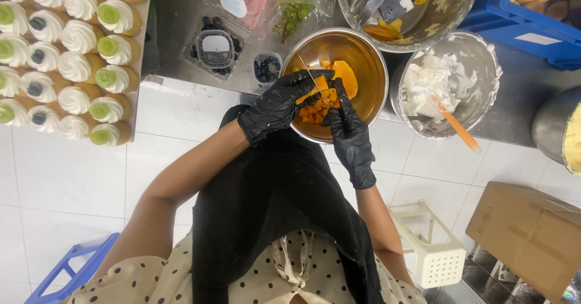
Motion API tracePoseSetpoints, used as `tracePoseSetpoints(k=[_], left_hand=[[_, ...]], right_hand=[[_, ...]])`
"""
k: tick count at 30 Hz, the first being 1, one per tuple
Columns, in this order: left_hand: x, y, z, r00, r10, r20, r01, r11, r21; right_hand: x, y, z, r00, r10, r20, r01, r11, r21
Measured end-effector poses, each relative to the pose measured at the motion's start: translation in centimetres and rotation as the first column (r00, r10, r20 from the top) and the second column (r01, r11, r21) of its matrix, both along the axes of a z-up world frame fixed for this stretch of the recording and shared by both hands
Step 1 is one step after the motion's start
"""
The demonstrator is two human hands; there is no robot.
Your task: Peeling and dicing a fresh mango over a metal bowl.
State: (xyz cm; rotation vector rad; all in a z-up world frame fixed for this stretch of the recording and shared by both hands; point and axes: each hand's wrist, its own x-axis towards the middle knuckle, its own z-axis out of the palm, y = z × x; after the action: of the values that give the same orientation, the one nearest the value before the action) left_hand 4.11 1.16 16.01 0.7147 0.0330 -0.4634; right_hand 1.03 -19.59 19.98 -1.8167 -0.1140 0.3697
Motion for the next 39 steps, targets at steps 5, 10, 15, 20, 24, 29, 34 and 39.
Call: tracePoseSetpoints(k=[5,10,15,20,24,29,34,39], left_hand=[[-1.7,-3.1,-6.1,0.979,0.076,-0.191,-0.08,0.997,-0.013],[-1.5,-3.4,-7.3,0.981,0.08,-0.175,-0.054,0.987,0.15],[-1.1,-2.4,-5.7,0.991,0.067,-0.116,-0.043,0.979,0.199],[-0.7,-1.5,-2.0,0.992,-0.051,-0.116,0.078,0.966,0.245],[-0.4,-1.3,-3.4,0.995,-0.024,-0.1,0.046,0.975,0.218],[0.9,0.9,0.7,0.955,-0.16,-0.25,0.209,0.96,0.187],[0.8,1.2,1.0,0.95,-0.163,-0.268,0.21,0.964,0.16],[0.6,1.2,1.2,0.935,-0.133,-0.329,0.175,0.979,0.1]], right_hand=[[0.6,0.6,0.0,0.994,-0.079,0.074,0.094,0.971,-0.222],[1.5,-0.7,0.2,0.993,-0.055,-0.103,0.044,0.993,-0.109],[1.1,-1.0,-0.1,0.978,-0.028,-0.209,0.03,1.0,0.007],[0.9,0.1,0.1,0.985,-0.046,0.168,0.062,0.994,-0.094],[1.0,-1.9,-2.8,0.993,-0.088,-0.079,0.09,0.996,0.024],[1.4,-1.9,-0.3,0.805,0.053,-0.591,0.341,0.775,0.532],[1.6,-0.4,2.3,0.952,0.019,-0.304,0.061,0.966,0.251],[0.8,-0.9,0.5,0.995,0.068,-0.074,-0.05,0.975,0.218]])
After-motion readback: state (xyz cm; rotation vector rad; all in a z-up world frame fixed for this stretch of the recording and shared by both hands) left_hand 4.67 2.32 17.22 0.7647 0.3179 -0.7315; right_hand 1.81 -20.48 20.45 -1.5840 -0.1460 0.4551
